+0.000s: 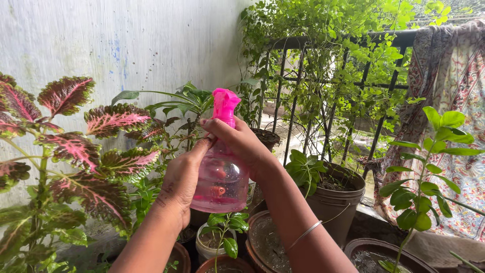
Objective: The person waters several potted plants on a balcony using a pink spray bottle, spraying the leaves and soil of different plants one after another.
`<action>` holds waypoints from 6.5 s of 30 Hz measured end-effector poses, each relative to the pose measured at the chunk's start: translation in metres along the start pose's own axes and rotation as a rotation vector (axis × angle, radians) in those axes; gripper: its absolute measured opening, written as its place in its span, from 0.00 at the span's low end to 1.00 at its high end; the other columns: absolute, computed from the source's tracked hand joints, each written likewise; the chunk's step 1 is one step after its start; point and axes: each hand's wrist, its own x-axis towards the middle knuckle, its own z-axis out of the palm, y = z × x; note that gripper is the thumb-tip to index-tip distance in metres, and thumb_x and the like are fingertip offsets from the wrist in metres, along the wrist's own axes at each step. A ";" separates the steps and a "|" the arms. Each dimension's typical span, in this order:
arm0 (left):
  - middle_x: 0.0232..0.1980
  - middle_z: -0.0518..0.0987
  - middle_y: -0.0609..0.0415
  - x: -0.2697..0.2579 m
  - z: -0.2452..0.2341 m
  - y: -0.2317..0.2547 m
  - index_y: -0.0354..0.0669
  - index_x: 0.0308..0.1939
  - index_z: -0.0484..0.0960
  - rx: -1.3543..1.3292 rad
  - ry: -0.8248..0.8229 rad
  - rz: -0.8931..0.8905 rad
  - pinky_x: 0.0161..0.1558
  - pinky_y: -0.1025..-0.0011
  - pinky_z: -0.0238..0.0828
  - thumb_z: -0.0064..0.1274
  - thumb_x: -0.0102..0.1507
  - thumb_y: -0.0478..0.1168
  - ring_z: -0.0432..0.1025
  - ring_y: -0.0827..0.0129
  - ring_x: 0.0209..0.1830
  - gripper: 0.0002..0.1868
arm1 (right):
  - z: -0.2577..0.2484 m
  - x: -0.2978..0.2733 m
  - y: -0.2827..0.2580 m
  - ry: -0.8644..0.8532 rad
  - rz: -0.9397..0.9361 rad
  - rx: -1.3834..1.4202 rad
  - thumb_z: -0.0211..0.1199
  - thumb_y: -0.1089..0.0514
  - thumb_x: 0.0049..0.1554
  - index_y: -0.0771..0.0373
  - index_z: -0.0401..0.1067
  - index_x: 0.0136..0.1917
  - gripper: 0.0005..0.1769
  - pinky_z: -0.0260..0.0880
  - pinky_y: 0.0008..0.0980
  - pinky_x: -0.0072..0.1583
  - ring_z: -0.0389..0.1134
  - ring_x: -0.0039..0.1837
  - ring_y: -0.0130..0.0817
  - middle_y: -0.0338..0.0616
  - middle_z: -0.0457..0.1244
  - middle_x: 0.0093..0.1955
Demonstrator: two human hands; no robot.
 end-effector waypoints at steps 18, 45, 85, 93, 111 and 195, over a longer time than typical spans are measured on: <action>0.36 0.84 0.54 -0.025 -0.053 0.047 0.49 0.47 0.85 -0.060 0.010 -0.014 0.37 0.62 0.77 0.49 0.60 0.66 0.79 0.67 0.32 0.28 | 0.080 0.009 -0.043 -0.053 0.095 -0.089 0.63 0.45 0.55 0.58 0.72 0.45 0.15 0.64 0.28 0.35 0.62 0.35 0.23 0.34 0.62 0.37; 0.41 0.84 0.56 -0.025 -0.051 0.015 0.50 0.54 0.85 0.231 0.000 -0.049 0.32 0.65 0.77 0.44 0.58 0.70 0.79 0.69 0.38 0.36 | 0.066 -0.020 -0.003 0.055 0.095 0.025 0.63 0.46 0.54 0.58 0.69 0.46 0.15 0.72 0.29 0.43 0.65 0.38 0.25 0.35 0.63 0.38; 0.55 0.84 0.46 0.024 0.035 -0.077 0.41 0.59 0.83 0.380 0.152 -0.126 0.56 0.62 0.73 0.44 0.55 0.75 0.79 0.60 0.55 0.46 | -0.059 -0.023 0.068 -0.172 0.244 0.131 0.60 0.48 0.54 0.67 0.74 0.57 0.24 0.74 0.33 0.52 0.71 0.47 0.30 0.44 0.69 0.47; 0.54 0.84 0.44 0.033 0.038 -0.093 0.36 0.57 0.83 0.432 0.172 -0.135 0.54 0.60 0.74 0.41 0.55 0.74 0.79 0.58 0.53 0.47 | -0.071 -0.016 0.095 -0.205 0.252 0.172 0.60 0.48 0.55 0.66 0.75 0.55 0.22 0.73 0.34 0.55 0.70 0.49 0.29 0.44 0.70 0.48; 0.70 0.72 0.34 0.034 0.010 -0.108 0.40 0.69 0.73 0.626 0.237 -0.246 0.67 0.59 0.65 0.30 0.58 0.78 0.67 0.49 0.71 0.53 | -0.056 0.004 0.160 -0.346 0.497 0.172 0.59 0.46 0.53 0.63 0.74 0.59 0.25 0.71 0.36 0.61 0.74 0.54 0.37 0.51 0.72 0.53; 0.37 0.87 0.51 0.059 0.093 -0.189 0.43 0.53 0.82 -0.100 -0.115 -0.312 0.27 0.68 0.81 0.44 0.64 0.70 0.81 0.66 0.25 0.36 | -0.158 -0.059 0.129 0.018 0.454 0.037 0.67 0.55 0.51 0.64 0.73 0.49 0.15 0.74 0.33 0.39 0.68 0.36 0.30 0.42 0.66 0.38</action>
